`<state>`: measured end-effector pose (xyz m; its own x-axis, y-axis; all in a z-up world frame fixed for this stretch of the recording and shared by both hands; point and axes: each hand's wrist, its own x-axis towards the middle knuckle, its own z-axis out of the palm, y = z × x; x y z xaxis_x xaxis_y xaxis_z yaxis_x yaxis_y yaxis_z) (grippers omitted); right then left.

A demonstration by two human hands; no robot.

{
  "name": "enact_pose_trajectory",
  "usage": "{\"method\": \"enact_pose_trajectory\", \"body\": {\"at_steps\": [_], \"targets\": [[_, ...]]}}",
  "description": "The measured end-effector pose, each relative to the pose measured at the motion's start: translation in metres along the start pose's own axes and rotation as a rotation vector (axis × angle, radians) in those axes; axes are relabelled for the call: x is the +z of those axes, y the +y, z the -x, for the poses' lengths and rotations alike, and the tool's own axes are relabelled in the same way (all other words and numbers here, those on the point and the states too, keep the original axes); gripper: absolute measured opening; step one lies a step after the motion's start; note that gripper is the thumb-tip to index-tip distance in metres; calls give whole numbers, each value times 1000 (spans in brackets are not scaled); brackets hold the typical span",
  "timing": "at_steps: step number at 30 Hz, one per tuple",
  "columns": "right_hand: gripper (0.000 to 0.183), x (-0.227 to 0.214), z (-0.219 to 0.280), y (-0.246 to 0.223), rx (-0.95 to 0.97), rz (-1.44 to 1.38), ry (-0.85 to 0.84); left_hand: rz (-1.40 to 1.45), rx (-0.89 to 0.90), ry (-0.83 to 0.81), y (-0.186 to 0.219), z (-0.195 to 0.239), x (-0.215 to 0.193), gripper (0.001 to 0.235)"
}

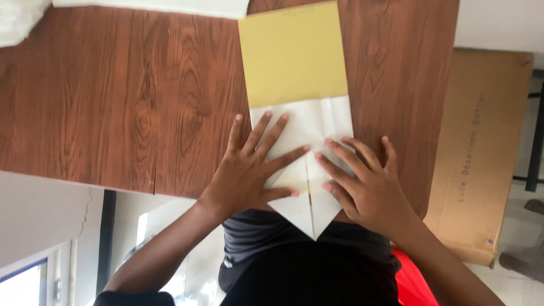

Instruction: Assembling paper bags by applying glue to paper sheets and folding them into the final shape.

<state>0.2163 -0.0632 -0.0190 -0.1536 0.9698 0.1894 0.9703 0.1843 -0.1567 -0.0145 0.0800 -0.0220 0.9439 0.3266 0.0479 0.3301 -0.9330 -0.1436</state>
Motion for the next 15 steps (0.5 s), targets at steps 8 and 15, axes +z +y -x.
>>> {"method": "enact_pose_trajectory", "body": {"at_steps": [8, 15], "targets": [[28, 5, -59, 139, 693, -941, 406, 362, 193, 113, -41, -21, 9, 56], [36, 5, -163, 236, 1035, -1766, 526, 810, 384, 116, -62, -54, 8, 57]]}}
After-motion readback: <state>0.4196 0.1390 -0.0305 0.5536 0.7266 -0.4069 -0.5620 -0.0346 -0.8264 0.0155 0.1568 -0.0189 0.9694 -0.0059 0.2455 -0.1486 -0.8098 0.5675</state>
